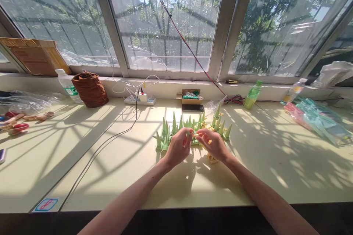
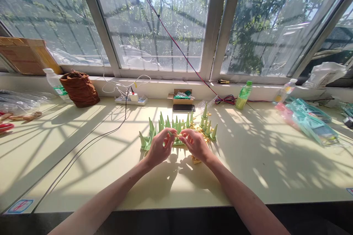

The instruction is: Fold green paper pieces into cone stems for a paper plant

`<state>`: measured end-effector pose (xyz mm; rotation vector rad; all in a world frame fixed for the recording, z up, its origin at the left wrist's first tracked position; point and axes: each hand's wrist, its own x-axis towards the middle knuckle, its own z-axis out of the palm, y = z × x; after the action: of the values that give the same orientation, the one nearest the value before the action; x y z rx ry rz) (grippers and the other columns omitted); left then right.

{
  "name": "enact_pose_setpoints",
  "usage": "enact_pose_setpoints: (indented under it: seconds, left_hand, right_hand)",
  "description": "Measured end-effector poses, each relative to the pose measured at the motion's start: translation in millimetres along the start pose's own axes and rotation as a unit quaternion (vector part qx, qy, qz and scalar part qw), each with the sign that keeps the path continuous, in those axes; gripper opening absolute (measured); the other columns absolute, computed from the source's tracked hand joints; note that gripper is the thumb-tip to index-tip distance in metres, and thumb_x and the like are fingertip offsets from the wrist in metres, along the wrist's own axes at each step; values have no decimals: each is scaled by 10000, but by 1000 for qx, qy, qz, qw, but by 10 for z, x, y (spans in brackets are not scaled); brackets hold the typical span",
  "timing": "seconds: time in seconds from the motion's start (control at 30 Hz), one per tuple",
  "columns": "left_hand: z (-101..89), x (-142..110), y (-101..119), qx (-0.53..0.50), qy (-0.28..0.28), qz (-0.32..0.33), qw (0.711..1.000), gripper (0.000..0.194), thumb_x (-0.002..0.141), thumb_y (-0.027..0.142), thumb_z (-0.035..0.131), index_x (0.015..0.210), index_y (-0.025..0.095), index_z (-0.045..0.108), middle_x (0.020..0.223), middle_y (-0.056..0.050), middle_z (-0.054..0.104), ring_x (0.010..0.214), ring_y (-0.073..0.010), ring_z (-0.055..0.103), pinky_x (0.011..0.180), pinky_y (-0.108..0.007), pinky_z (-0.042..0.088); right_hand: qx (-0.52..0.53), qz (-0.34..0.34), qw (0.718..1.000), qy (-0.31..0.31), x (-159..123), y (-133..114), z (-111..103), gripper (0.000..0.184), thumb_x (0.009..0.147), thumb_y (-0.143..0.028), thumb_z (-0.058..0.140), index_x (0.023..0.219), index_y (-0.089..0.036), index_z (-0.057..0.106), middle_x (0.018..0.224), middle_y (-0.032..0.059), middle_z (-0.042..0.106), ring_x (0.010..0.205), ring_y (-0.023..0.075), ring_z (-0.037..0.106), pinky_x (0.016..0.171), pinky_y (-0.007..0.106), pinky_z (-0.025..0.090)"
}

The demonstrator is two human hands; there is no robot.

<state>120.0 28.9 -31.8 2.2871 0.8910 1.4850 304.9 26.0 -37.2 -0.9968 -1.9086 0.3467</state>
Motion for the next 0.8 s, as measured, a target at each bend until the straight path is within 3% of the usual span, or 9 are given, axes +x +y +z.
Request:
enact_pose_setpoints:
  seconds: [0.17, 0.37, 0.57, 0.7, 0.8]
  left_hand:
    - [2, -6, -9, 5, 0, 0, 1000, 82, 975, 179, 482, 1002, 163, 558, 819, -22, 633, 539, -77, 528, 467, -190, 441]
    - [-2, -9, 7, 5, -10, 7, 1000, 77, 969, 175, 499, 993, 156, 569, 816, -23, 640, 537, -75, 520, 464, -187, 430]
    - [-3, 2, 14, 2, -6, 6, 1000, 87, 975, 171, 483, 995, 151, 565, 834, -31, 641, 550, -76, 539, 480, -191, 459]
    - [-4, -1, 5, -1, -15, 7, 1000, 83, 970, 171, 490, 992, 152, 568, 842, -34, 643, 551, -77, 532, 469, -190, 449]
    - [-1, -7, 0, -7, -26, 11, 1000, 75, 967, 164, 493, 981, 151, 565, 834, -31, 641, 543, -72, 520, 463, -184, 438]
  right_hand:
    - [-14, -6, 1000, 0, -3, 15, 20, 124, 915, -277, 593, 965, -192, 668, 843, 45, 708, 674, 144, 631, 641, 255, 512]
    - [-21, 4, 1000, -21, 4, -2, 5, 257, 959, -312, 530, 771, -188, 655, 631, 5, 644, 536, 119, 559, 550, 233, 443]
    - [-5, 5, 1000, -7, -2, -14, -3, 150, 897, -304, 614, 971, -179, 653, 761, 26, 689, 540, 112, 558, 558, 235, 471]
    - [-14, 1, 1000, -18, 4, -28, 6, 125, 915, -279, 579, 895, -182, 656, 769, 31, 691, 600, 127, 582, 605, 242, 472]
    - [-21, 10, 999, -34, 6, -44, 0, 259, 957, -312, 523, 766, -185, 643, 633, 4, 635, 543, 120, 545, 556, 233, 425]
